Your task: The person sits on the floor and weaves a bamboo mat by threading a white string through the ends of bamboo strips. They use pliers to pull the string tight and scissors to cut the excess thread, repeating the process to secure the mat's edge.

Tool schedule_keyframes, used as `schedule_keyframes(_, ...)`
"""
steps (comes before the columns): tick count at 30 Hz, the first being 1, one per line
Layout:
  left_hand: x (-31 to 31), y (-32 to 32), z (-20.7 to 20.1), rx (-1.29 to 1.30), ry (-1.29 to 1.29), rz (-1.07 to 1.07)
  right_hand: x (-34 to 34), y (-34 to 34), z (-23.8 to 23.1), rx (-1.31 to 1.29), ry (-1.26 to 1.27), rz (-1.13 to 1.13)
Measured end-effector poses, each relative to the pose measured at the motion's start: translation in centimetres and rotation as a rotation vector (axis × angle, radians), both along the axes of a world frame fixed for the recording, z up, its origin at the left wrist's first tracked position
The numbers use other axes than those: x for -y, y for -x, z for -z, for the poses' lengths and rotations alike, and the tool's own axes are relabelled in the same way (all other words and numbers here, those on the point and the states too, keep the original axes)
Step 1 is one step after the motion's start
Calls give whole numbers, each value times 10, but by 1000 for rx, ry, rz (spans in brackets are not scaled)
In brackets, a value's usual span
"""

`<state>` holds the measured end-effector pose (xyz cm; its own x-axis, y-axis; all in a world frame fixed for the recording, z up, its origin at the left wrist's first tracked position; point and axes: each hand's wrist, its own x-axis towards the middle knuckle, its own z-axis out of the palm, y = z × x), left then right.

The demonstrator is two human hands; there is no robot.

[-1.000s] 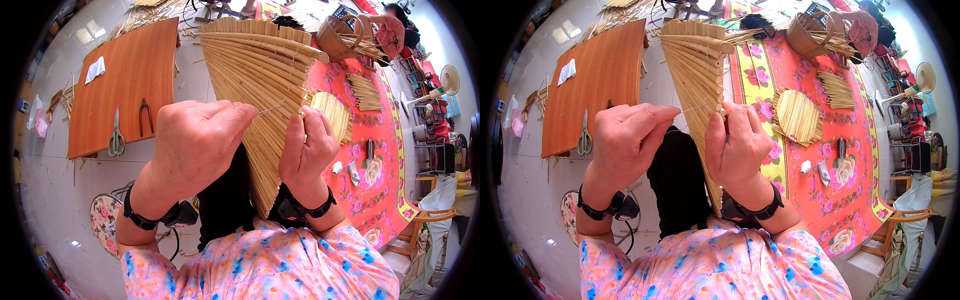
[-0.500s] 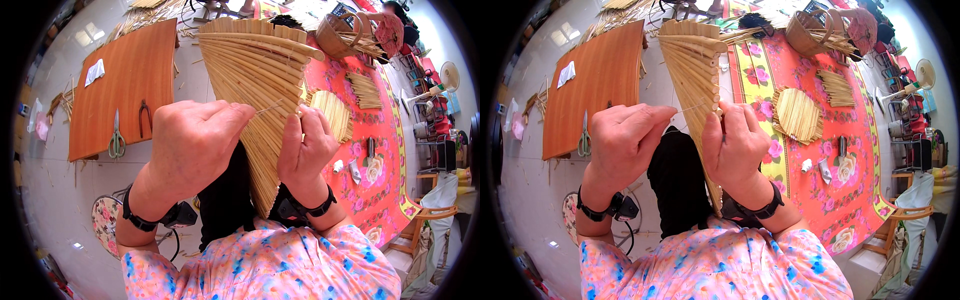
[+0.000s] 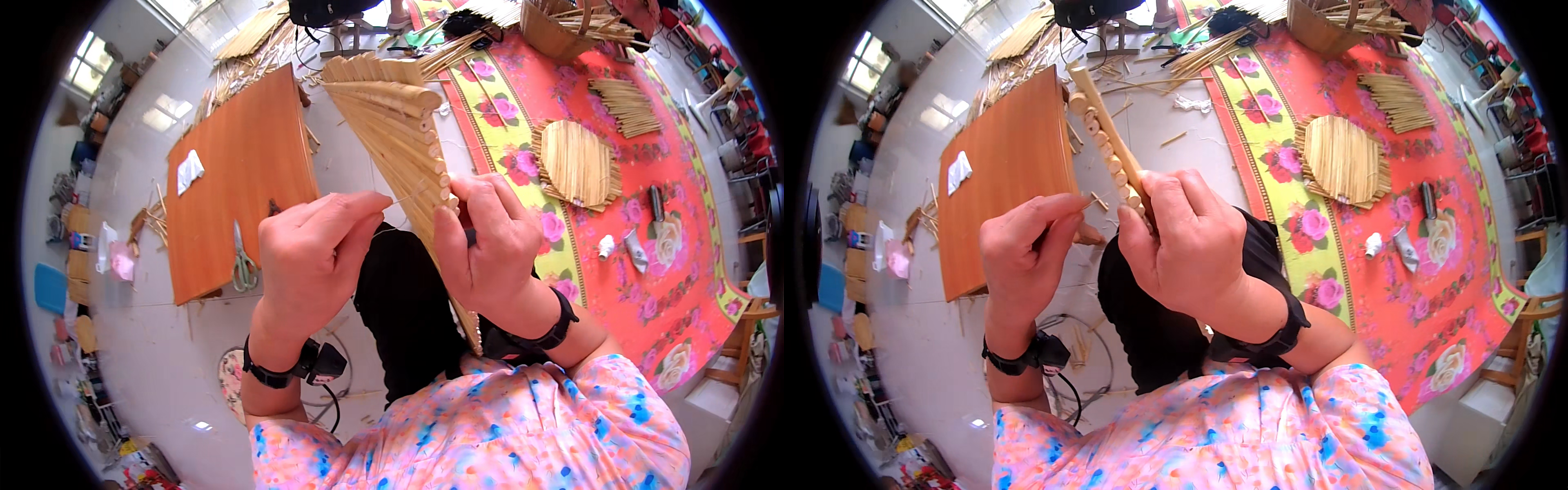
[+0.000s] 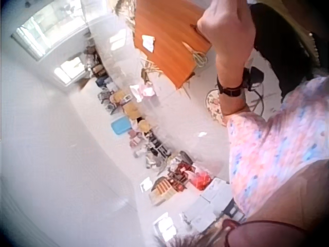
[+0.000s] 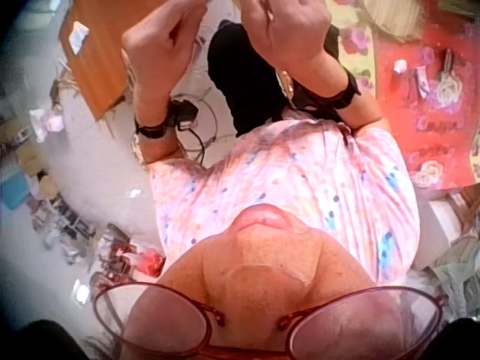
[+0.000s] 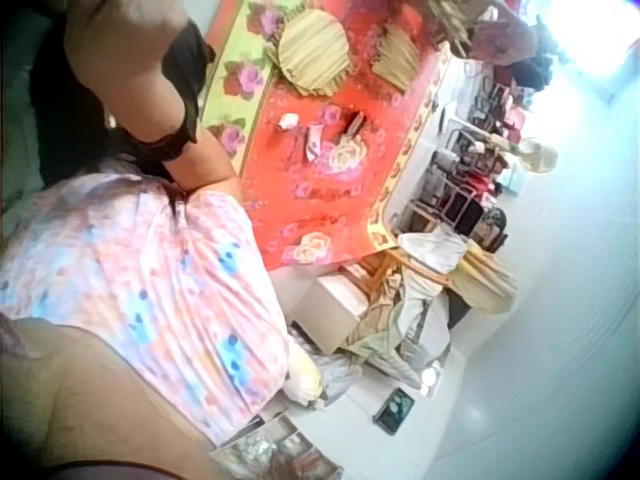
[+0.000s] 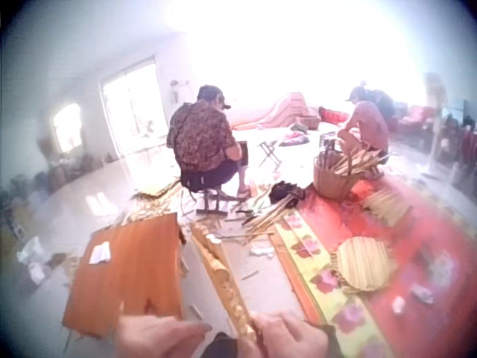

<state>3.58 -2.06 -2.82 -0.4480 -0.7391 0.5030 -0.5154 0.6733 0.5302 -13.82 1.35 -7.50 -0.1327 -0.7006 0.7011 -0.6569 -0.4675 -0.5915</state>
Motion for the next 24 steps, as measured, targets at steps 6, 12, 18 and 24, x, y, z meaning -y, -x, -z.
schedule_keyframes(6,-1,5,-12,66,-155,-15,-4,3,19,303,27,-123)
schedule_keyframes(12,3,8,-7,146,29,18,-1,5,30,390,91,-181)
schedule_keyframes(18,4,12,-7,199,125,7,-3,6,27,419,96,-179)
schedule_keyframes(24,7,13,-2,155,113,32,1,6,31,381,152,-163)
